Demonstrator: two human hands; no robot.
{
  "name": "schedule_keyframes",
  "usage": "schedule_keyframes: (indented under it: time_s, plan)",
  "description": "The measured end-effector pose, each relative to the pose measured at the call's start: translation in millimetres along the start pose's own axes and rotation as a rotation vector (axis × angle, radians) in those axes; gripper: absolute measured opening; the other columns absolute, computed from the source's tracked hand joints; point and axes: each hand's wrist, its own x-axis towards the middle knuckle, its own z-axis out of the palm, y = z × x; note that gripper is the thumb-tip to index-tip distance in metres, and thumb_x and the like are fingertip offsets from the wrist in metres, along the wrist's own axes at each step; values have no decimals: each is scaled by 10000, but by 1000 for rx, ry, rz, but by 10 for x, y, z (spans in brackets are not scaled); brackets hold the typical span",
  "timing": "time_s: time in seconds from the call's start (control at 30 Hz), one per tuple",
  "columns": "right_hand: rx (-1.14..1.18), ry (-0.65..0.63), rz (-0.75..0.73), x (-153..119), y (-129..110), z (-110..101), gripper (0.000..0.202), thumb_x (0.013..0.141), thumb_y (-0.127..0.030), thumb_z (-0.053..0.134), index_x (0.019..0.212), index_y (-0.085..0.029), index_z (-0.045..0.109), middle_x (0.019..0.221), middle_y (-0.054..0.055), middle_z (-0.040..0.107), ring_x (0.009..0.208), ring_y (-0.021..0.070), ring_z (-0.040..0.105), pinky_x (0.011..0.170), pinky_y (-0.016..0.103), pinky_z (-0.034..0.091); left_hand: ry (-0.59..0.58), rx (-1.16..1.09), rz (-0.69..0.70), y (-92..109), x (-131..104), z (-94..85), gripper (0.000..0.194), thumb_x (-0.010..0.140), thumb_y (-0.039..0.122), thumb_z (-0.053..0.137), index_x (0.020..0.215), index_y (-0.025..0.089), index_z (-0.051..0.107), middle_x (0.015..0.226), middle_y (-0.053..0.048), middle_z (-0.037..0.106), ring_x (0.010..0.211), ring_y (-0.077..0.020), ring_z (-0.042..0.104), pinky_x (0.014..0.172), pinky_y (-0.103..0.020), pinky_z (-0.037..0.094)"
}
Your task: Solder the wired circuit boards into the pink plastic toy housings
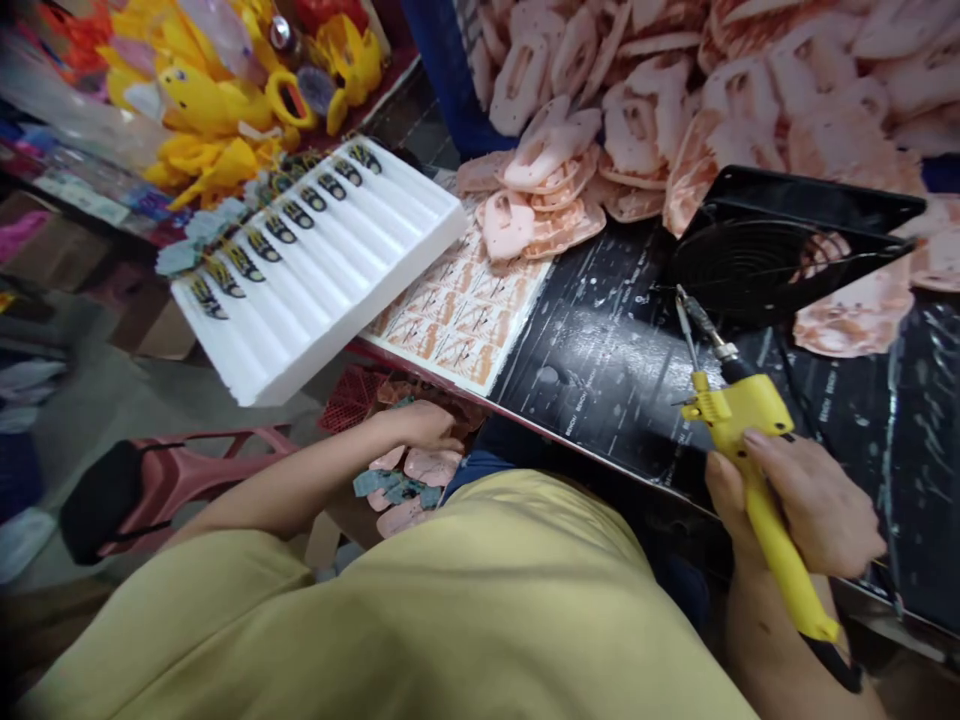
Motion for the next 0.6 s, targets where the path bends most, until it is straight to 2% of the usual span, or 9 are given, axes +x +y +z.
schedule_keyframes:
  time_s: [0.1,0.17,0.23,0.27,0.33,0.4,0.43,0.5,0.6]
  plan:
    - [-43,9,10,-65,-10,-91,658,605,-398,952,1220,-364,720,668,-29,728,436,205,632,361,305,476,-51,-79,241,237,-247,-386,330,946,422,589,1195,278,751,1073,-6,794,939,-202,734,861,-294,559]
    - [-55,-27,10,-73,-46,-118,631,604,-398,960,1182,-310,722,707,-30,731,485,188,655,417,282,510,239,-134,338,338,-260,-750,435,978,482,494,1287,253,698,1168,-22,769,997,-195,720,919,-324,562]
    - [-41,-113,40,-37,-109,-126,523,666,-398,932,1117,-257,710,751,-23,729,564,178,687,504,264,555,732,-65,328,353,-88,-1161,596,932,540,539,1408,185,597,1358,-103,671,1162,-267,665,1050,-436,507]
    - [-23,-149,54,-7,-146,-127,454,708,-380,908,1085,-242,698,767,-24,726,590,168,693,547,257,572,879,28,320,330,64,-1372,745,860,586,614,1467,163,530,1477,-156,567,1270,-331,596,1118,-506,444]
    - [8,-173,72,52,-214,-129,339,772,-308,862,1047,-232,678,774,-38,720,611,147,690,615,249,595,1000,97,257,252,458,-1776,935,746,649,734,1524,208,458,1573,-166,443,1488,-401,348,1220,-560,294]
    - [19,-183,81,92,-261,-133,308,798,-241,830,1062,-237,671,785,-46,729,635,138,693,650,247,603,1071,69,123,186,888,-2129,1009,720,640,766,1558,214,401,1594,-186,388,1561,-425,159,1246,-586,200]
    - [21,-190,84,103,-274,-135,315,802,-219,820,1079,-241,670,794,-47,735,653,140,699,658,250,605,1074,34,34,174,1085,-2276,1017,724,626,765,1565,201,383,1587,-200,383,1564,-433,138,1249,-592,176]
    - [40,-200,95,110,-281,-138,347,799,-199,817,1111,-246,670,805,-45,743,673,149,704,664,263,608,1037,-30,-91,199,1396,-2492,1005,737,605,754,1559,169,374,1554,-219,413,1545,-438,209,1243,-572,202]
    - [83,-184,106,114,-272,-135,414,780,-182,834,1156,-239,671,823,-33,749,674,161,703,671,280,612,1006,-48,-137,308,1609,-2607,939,725,516,767,1513,138,424,1493,-227,479,1456,-438,390,1206,-529,300]
